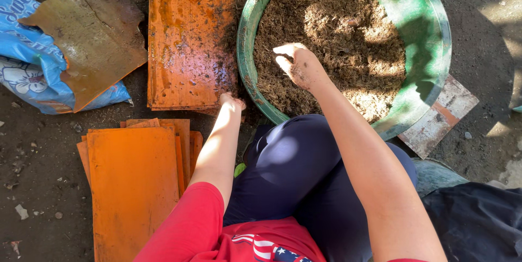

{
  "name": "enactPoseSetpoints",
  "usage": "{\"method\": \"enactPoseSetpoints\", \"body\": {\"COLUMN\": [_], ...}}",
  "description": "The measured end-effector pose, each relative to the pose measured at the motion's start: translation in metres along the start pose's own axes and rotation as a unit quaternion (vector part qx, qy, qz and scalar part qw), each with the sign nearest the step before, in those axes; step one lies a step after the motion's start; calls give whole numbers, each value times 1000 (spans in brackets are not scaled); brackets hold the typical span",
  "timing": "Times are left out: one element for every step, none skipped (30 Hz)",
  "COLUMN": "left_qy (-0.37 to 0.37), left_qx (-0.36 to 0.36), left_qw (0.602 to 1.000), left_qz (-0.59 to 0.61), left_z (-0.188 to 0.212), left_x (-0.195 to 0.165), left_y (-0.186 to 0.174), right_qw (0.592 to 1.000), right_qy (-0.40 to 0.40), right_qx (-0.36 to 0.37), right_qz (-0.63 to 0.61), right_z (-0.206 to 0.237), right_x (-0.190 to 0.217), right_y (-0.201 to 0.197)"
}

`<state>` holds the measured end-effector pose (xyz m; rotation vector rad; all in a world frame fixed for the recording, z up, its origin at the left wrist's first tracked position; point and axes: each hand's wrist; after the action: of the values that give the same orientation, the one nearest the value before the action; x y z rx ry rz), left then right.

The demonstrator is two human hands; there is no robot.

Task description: The person scrubs multiple orange rectangular plates with a handful of fibrous material taken from a green basin. They wipe each plate thoroughly, then place it aside and repeat the process with the next plate.

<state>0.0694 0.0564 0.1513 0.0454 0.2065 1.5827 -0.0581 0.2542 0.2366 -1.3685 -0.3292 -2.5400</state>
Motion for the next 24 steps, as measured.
{"method": "enactPoseSetpoints", "body": {"left_qy": [8,15,23,26,28,30,65,102,147,191,224,255,279,287,315,303,291,278,295,310,325,313,299,289], "left_qx": [-13,-25,-35,-29,-23,-15,-30,-13,9,32,67,104,135,173,245,242,242,238,221,205,191,202,211,218], "left_qw": [1000,999,998,998,998,998,996,992,986,978,969,958,948,940,917,921,925,930,928,926,922,926,930,932], "left_qz": [-12,-24,-37,-42,-47,-52,-58,-66,-73,-81,-82,-80,-76,-58,-22,-25,-29,-34,-49,-66,-82,-55,-27,-7], "left_z": [0,1,1,2,3,4,5,5,5,6,6,7,7,9,11,11,14,17,20,23,26,30,34,39], "left_x": [0,0,1,3,5,7,9,9,9,7,5,0,-6,-13,-20,-28,-37,-46,-54,-63,-72,-82,-94,-107], "left_y": [-2,-4,-5,-7,-10,-12,-15,-19,-22,-26,-29,-32,-35,-37,-38,-40,-40,-41,-43,-43,-43,-42,-40,-38], "right_qw": [955,824,840,855,869,854,838,821,817,812,808,805,804,803,787,768,748,767,787,805,825,844,859,825], "right_qy": [-164,-316,-311,-306,-301,-299,-295,-290,-299,-310,-321,-322,-321,-319,-342,-367,-393,-361,-325,-289,-237,-183,-126,-170], "right_qx": [22,40,41,42,44,37,31,28,29,30,30,27,23,22,12,0,-14,-11,-6,-3,-5,-5,-3,-20], "right_qz": [246,468,442,416,390,424,458,491,492,493,493,497,500,503,514,525,535,531,525,519,513,505,495,538], "right_z": [2,5,10,15,20,24,29,33,37,40,42,45,47,50,52,55,58,61,64,67,69,71,72,73], "right_x": [-1,-1,1,3,6,10,13,17,21,25,27,31,33,36,38,41,44,47,51,54,58,62,65,69], "right_y": [3,5,7,8,9,10,10,9,9,8,8,8,8,8,9,10,10,11,11,11,11,10,9,7]}}
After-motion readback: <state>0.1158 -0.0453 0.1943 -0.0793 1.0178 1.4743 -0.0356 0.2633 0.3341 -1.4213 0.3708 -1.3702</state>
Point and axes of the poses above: each hand's wrist, its own z-axis away from the middle knuckle, its own y-axis out of the palm, x = y × z, and after that the axes turned 4 degrees about z, right-handed
